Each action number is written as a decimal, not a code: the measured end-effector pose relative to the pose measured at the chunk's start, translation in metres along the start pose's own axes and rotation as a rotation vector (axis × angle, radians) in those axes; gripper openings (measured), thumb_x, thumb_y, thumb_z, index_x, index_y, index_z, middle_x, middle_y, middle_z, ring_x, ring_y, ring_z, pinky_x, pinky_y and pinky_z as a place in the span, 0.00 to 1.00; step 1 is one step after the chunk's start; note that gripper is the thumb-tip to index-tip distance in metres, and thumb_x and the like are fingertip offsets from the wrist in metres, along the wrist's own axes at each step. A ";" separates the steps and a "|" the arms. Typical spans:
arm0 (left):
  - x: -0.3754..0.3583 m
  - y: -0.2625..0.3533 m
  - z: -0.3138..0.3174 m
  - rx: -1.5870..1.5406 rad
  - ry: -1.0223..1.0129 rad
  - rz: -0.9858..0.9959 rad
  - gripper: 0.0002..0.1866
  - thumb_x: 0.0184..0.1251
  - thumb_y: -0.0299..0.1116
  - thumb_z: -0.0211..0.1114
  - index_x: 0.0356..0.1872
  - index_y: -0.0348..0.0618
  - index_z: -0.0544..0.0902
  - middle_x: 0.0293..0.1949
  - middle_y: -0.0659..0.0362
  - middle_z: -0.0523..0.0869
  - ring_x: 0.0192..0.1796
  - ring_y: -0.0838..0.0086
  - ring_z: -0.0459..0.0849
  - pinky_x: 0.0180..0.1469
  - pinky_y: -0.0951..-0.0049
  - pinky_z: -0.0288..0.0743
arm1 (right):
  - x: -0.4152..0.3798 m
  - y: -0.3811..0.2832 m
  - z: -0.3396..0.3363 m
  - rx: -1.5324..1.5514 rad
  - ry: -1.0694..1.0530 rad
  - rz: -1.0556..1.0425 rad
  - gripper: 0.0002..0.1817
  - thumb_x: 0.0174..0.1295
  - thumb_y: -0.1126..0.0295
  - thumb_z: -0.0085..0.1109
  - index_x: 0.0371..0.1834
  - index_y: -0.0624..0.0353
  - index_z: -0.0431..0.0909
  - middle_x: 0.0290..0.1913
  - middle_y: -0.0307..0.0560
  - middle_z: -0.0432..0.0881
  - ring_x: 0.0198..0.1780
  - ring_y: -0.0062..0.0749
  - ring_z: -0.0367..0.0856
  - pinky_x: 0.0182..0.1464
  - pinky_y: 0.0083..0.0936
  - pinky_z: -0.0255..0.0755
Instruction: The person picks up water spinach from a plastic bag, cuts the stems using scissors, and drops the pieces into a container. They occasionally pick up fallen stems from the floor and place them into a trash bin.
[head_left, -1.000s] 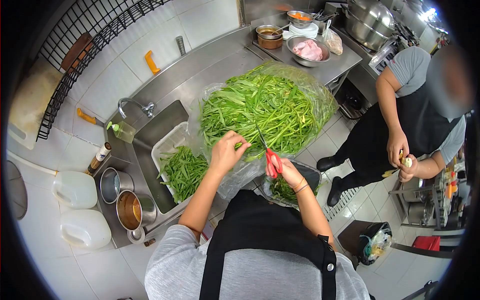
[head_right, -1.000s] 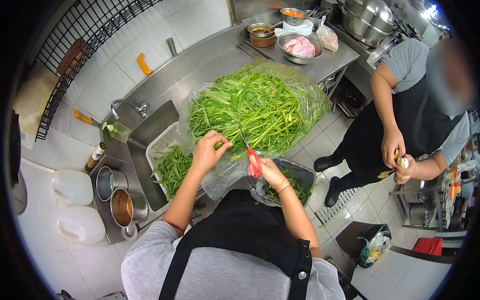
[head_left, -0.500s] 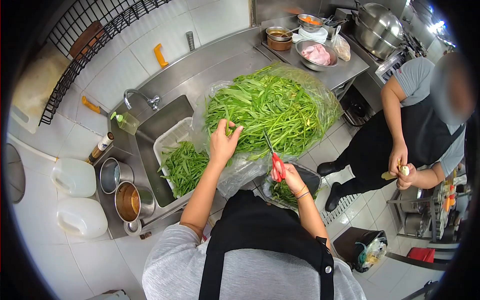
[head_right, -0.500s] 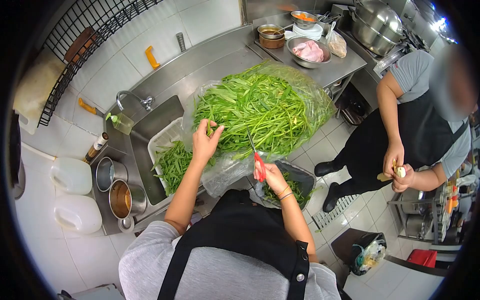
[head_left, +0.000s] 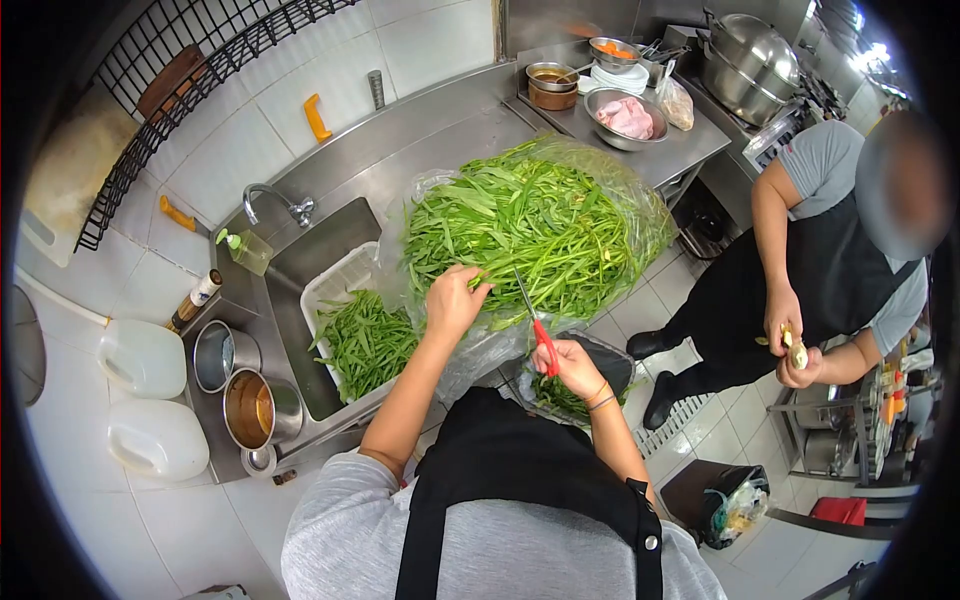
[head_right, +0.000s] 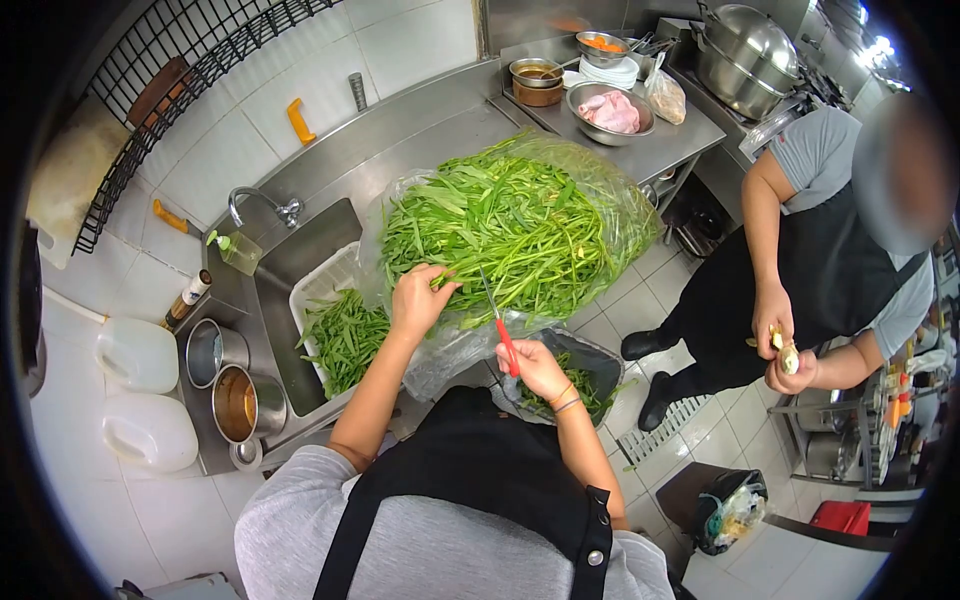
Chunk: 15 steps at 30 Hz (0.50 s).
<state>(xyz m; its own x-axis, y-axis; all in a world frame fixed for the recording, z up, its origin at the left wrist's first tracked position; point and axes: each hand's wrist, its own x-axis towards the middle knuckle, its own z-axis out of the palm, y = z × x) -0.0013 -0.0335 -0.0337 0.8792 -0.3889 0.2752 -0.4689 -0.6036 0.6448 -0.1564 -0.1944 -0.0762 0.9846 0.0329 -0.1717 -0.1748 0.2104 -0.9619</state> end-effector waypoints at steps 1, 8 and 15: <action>-0.002 -0.002 0.001 0.004 0.014 0.026 0.13 0.48 0.37 0.70 0.33 0.42 0.84 0.27 0.56 0.80 0.26 0.64 0.82 0.29 0.66 0.73 | -0.003 0.000 0.000 0.005 -0.010 -0.019 0.20 0.66 0.57 0.51 0.20 0.59 0.73 0.21 0.32 0.72 0.25 0.14 0.64 0.30 0.14 0.59; -0.018 0.007 0.000 0.031 -0.006 0.070 0.12 0.50 0.38 0.69 0.31 0.42 0.86 0.25 0.55 0.80 0.26 0.61 0.80 0.29 0.65 0.72 | -0.006 0.007 -0.004 0.025 -0.017 0.017 0.20 0.66 0.58 0.51 0.20 0.59 0.72 0.21 0.33 0.72 0.25 0.15 0.65 0.30 0.15 0.60; -0.014 -0.013 0.008 -0.042 0.269 0.040 0.14 0.56 0.38 0.65 0.30 0.37 0.74 0.30 0.53 0.74 0.35 0.54 0.77 0.36 0.62 0.71 | -0.020 0.022 -0.011 0.086 -0.024 0.017 0.21 0.67 0.56 0.49 0.20 0.59 0.71 0.22 0.36 0.72 0.27 0.18 0.68 0.33 0.17 0.62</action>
<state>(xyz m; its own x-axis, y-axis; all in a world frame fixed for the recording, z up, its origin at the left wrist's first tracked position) -0.0080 -0.0260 -0.0521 0.8533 -0.2097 0.4774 -0.5050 -0.5601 0.6566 -0.1804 -0.2011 -0.0961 0.9814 0.0602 -0.1821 -0.1918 0.2926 -0.9368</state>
